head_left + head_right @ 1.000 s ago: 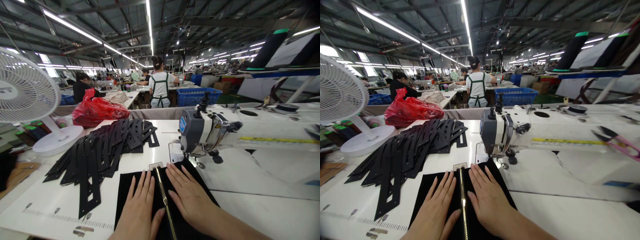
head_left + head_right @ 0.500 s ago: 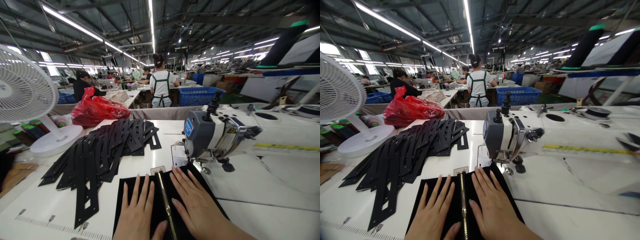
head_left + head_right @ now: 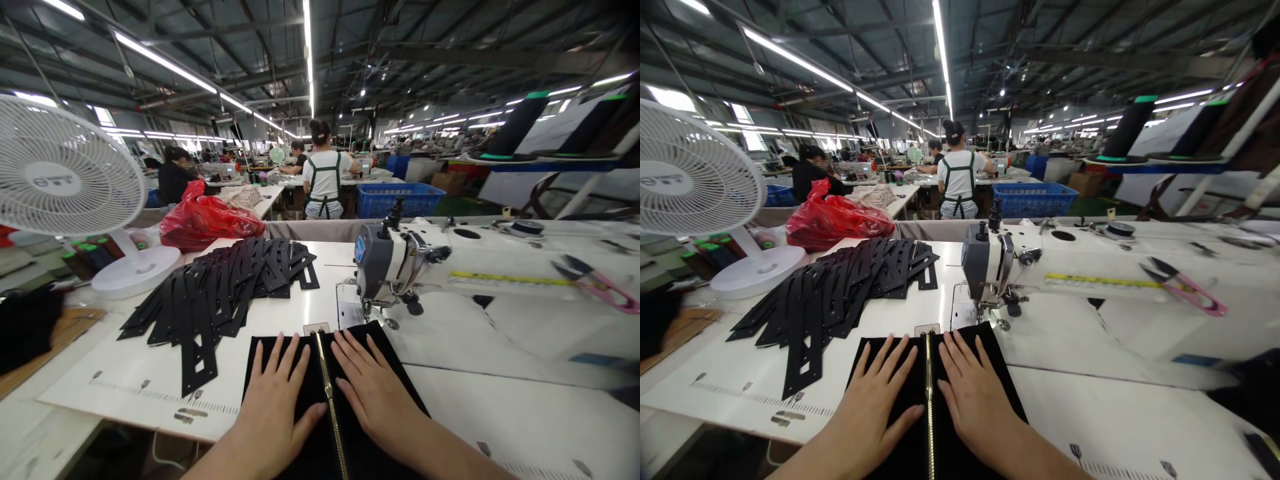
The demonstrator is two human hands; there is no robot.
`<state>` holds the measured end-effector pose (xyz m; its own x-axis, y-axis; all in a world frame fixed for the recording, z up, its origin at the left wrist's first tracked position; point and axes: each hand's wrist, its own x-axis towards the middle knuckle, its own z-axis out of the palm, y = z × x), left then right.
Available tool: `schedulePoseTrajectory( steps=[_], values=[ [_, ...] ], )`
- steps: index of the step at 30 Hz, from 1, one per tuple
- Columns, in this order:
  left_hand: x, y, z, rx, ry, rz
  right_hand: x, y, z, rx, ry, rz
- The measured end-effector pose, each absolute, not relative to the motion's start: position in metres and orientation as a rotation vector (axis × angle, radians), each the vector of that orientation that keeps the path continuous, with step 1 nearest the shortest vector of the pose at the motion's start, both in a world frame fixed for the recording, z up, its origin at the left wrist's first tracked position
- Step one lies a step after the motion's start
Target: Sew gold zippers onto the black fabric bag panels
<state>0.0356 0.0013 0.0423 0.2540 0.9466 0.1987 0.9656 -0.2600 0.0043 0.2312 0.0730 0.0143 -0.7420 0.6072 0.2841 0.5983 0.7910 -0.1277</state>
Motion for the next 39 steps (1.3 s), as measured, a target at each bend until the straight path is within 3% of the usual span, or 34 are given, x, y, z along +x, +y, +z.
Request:
schedulePoseTrajectory(
  steps=[8,13,19,27,34,39],
  values=[
    [0.038,0.055,0.068,-2.299,-2.343,-0.41,0.234,0.064,0.02,-0.862,-2.633,0.038],
    [0.034,0.064,0.063,-2.295,-2.532,-0.597,0.218,0.077,0.041,-0.983,-2.454,0.246],
    [0.032,0.023,0.076,-2.388,-2.495,-1.0,0.207,0.075,0.063,-1.204,-2.275,0.512],
    [0.029,-0.019,0.095,-2.672,-2.446,-1.572,0.214,0.045,0.091,-0.992,-2.229,0.936],
    [0.025,-0.034,0.102,-2.65,-2.46,-1.848,0.22,0.036,0.098,-0.939,-2.141,1.13],
    [0.026,-0.042,0.107,-2.634,-2.412,-1.856,0.221,0.028,0.109,-0.959,-2.13,1.234]
  ],
)
